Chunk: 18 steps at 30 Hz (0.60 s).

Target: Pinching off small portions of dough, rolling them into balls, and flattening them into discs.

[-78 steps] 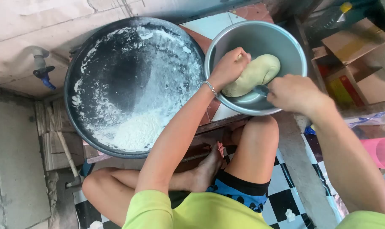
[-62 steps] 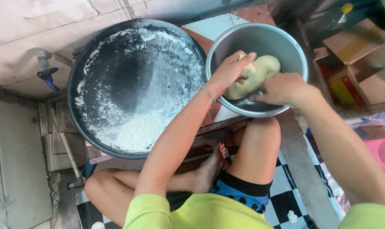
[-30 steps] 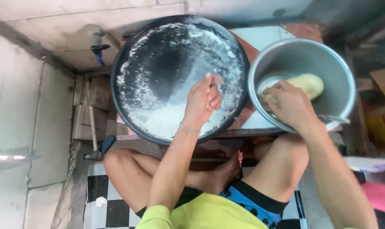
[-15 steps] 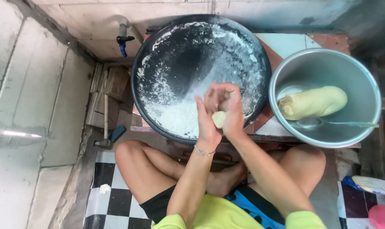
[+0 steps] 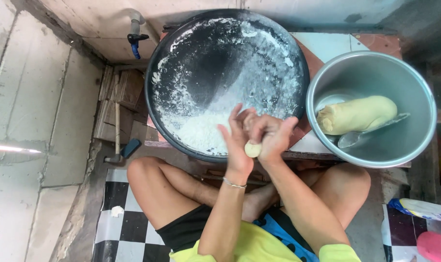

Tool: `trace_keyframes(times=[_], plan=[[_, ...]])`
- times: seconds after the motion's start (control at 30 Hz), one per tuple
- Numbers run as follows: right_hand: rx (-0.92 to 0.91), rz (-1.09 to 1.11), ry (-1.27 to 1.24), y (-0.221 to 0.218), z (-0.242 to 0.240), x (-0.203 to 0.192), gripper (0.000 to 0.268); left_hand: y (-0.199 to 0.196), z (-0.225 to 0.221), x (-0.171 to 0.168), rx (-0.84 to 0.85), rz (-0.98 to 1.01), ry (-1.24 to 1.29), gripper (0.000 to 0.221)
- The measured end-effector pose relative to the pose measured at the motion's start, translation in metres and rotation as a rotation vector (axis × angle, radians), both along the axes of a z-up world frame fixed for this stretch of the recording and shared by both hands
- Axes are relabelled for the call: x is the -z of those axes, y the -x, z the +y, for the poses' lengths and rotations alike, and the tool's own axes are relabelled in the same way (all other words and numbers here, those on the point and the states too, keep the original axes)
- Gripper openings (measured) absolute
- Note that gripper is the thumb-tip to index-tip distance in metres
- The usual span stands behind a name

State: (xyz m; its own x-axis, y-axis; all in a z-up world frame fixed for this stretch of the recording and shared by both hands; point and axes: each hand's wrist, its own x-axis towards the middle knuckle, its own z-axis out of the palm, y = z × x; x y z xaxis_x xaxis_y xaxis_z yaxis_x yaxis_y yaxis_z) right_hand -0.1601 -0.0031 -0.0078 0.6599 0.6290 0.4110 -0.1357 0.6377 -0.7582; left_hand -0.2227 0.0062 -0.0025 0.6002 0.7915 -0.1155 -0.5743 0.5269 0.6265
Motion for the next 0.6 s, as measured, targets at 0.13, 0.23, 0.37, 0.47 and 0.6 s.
trace_keyframes(times=[0.13, 0.23, 0.37, 0.47, 0.6], plan=[[0.32, -0.2, 0.244, -0.008, 0.006, 0.003, 0.06, -0.001, -0.004, 0.009, -0.044, 0.242, -0.152, 0.079], [0.387, -0.581, 0.323, -0.001, -0.002, -0.015, 0.055, 0.002, -0.002, 0.023, -0.219, 0.342, -0.211, 0.075], [0.265, -0.551, 0.192, 0.024, -0.009, -0.034, 0.049, 0.014, 0.002, 0.013, -0.303, 0.145, 0.044, 0.059], [0.119, -0.324, 0.024, 0.023, -0.005, -0.023, 0.08, 0.016, -0.008, -0.014, -0.225, 0.007, 0.196, 0.072], [-0.019, -0.107, 0.127, 0.01, 0.001, 0.04, 0.076, 0.015, -0.009, -0.039, -0.027, 0.184, -0.007, 0.08]])
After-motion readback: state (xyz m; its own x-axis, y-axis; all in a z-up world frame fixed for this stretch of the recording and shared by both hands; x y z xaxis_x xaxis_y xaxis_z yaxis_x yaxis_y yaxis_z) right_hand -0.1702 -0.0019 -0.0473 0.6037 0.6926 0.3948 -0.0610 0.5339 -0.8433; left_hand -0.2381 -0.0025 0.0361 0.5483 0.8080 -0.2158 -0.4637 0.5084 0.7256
